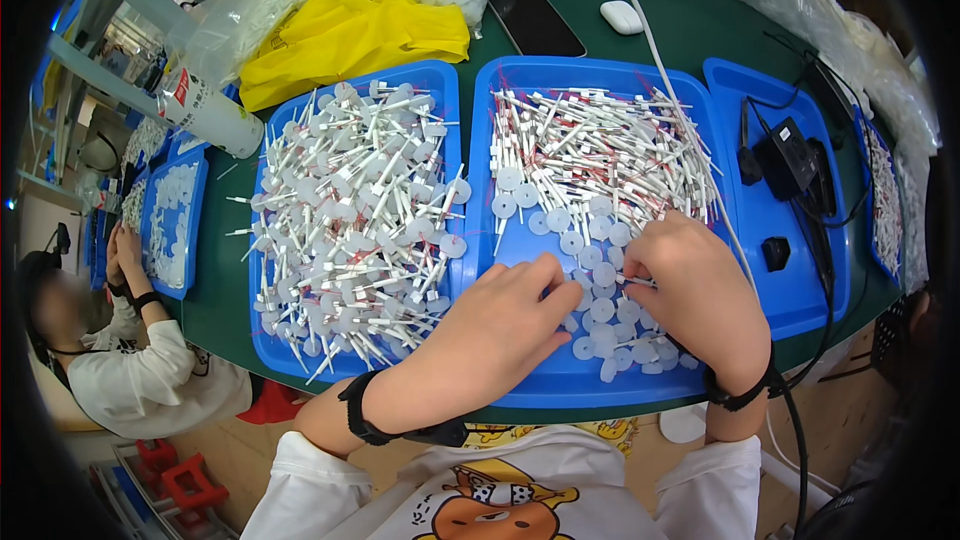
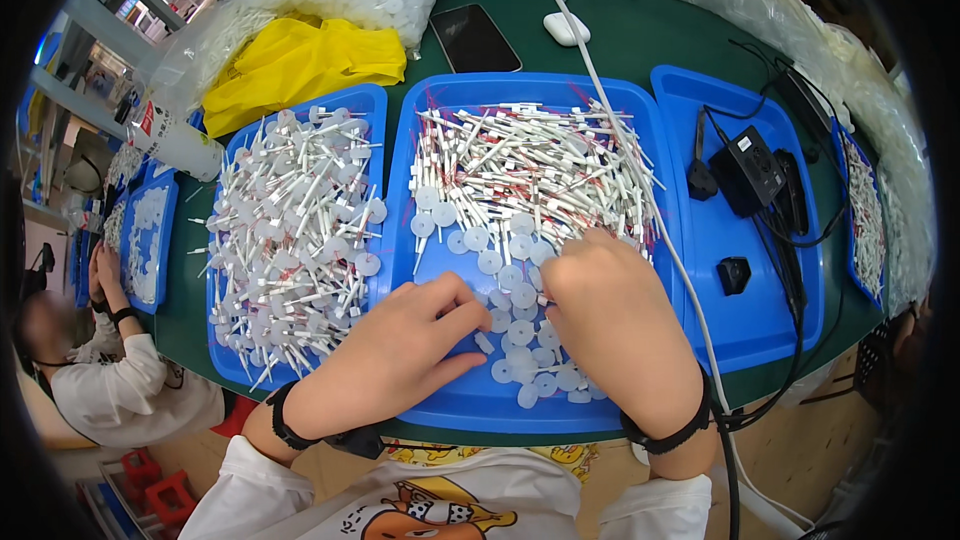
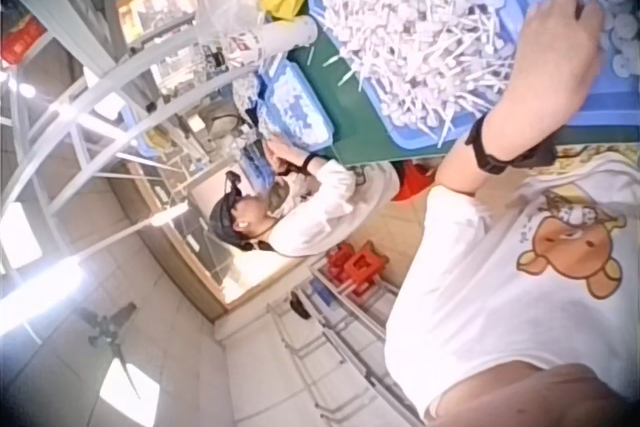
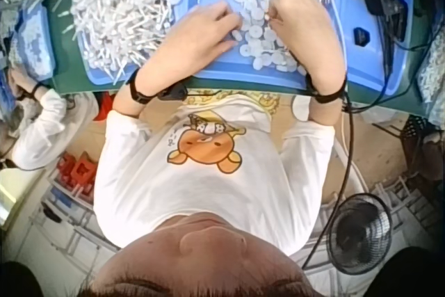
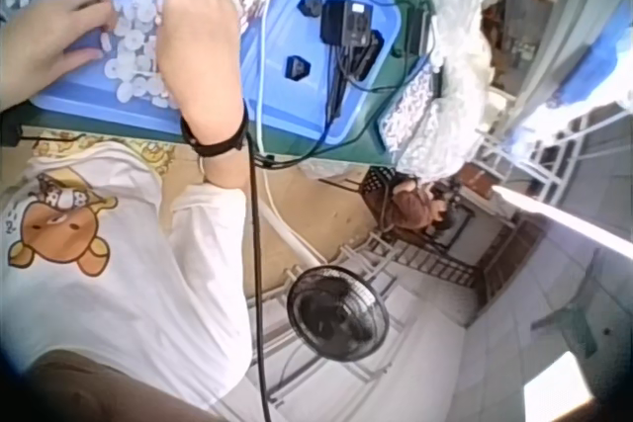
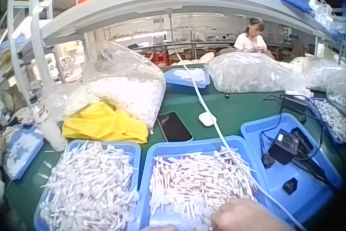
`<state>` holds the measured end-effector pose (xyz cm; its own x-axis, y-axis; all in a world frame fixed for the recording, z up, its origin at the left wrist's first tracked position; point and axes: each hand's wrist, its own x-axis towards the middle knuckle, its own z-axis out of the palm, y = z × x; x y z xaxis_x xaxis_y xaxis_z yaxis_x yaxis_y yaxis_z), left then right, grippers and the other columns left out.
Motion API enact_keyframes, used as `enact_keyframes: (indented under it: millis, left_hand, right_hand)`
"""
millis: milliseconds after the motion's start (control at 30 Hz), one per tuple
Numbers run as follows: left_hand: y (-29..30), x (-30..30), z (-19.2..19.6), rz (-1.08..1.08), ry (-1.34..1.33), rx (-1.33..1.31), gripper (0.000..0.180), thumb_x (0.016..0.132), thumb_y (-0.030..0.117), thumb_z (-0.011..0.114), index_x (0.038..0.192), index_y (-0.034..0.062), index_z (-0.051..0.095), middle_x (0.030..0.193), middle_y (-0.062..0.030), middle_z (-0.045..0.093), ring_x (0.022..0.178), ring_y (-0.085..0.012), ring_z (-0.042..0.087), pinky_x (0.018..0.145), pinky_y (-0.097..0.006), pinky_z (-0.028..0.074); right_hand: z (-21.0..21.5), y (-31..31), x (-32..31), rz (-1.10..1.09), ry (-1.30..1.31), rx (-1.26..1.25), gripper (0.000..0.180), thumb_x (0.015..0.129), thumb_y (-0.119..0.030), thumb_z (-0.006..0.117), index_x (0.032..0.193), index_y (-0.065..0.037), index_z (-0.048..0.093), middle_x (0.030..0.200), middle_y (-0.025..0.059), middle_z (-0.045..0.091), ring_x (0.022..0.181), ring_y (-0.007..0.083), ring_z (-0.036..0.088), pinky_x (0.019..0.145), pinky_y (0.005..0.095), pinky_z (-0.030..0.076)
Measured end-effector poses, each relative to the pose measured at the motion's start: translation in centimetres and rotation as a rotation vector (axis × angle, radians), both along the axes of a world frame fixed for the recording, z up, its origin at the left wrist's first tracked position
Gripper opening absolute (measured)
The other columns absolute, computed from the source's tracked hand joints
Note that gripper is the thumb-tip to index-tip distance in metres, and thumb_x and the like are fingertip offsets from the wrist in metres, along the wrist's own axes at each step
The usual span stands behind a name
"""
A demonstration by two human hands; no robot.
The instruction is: The person repeatedly picks up small white plastic components from blue trays and presses them together by hand. They place the assembled units into a separate tray and continue the process with new parts.
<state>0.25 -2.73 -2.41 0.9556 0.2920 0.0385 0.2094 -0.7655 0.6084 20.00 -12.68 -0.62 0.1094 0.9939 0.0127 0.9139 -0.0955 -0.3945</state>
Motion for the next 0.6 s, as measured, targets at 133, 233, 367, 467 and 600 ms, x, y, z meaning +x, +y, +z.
enact_keyframes:
  millis: [133, 233, 367, 467, 600]
  left_hand:
    - [-0.1, -0.1, -0.1, -0.04, 0.014, -0.007, 0.023, 0.085, 0.011, 0.07, 0.105, 0.007, 0.059, 0.099, -0.0095, 0.054, 0.092, -0.0307, 0.059, 0.081, -0.04, 0.046]
    - [-0.2, -0.2, -1.0, -0.117, 0.003, -0.016, 0.024, 0.084, 0.011, 0.069, 0.105, 0.0058, 0.056, 0.099, -0.0098, 0.054, 0.093, -0.0309, 0.059, 0.082, -0.041, 0.046]
    - [-0.3, -0.2, -1.1, -0.085, -0.048, -0.089, 0.021, 0.087, 0.009, 0.065, 0.105, 0.0047, 0.054, 0.095, -0.0125, 0.056, 0.092, -0.0344, 0.059, 0.083, -0.043, 0.046]
    - [-0.6, -0.2, -1.4, -0.001, -0.124, -0.143, 0.024, 0.088, 0.007, 0.061, 0.111, 0.0043, 0.054, 0.095, -0.0144, 0.057, 0.087, -0.0371, 0.059, 0.081, -0.044, 0.047]
    - [-0.5, -0.1, -0.9, 0.09, -0.31, -0.323, 0.024, 0.089, 0.0, 0.059, 0.114, 0.0024, 0.057, 0.099, -0.0152, 0.055, 0.088, -0.0351, 0.06, 0.077, -0.041, 0.05]
  right_hand:
    - [-0.2, 0.0, -0.8, -0.064, -0.085, 0.035, 0.015, 0.065, -0.003, 0.08, 0.073, -0.001, 0.067, 0.083, 0.0126, 0.058, 0.087, 0.0309, 0.06, 0.075, 0.0405, 0.049]
    - [-0.3, 0.4, -1.1, -0.051, -0.095, 0.053, 0.014, 0.065, -0.004, 0.08, 0.072, 0.001, 0.068, 0.085, 0.0134, 0.057, 0.086, 0.0313, 0.06, 0.074, 0.0405, 0.049]
    - [-0.6, 0.5, -0.9, 0.021, -0.082, 0.012, 0.011, 0.068, -0.003, 0.077, 0.072, 0.002, 0.068, 0.085, 0.014, 0.056, 0.082, 0.0322, 0.06, 0.073, 0.0412, 0.049]
    - [0.1, 1.0, -1.4, 0.093, -0.083, 0.044, 0.012, 0.067, -0.003, 0.074, 0.067, 0.003, 0.064, 0.081, 0.0152, 0.054, 0.082, 0.0336, 0.06, 0.071, 0.0416, 0.048]
    - [0.6, 1.3, -2.0, 0.031, -0.014, 0.141, 0.012, 0.066, -0.003, 0.071, 0.071, 0.001, 0.061, 0.077, 0.0135, 0.054, 0.078, 0.033, 0.059, 0.064, 0.0423, 0.046]
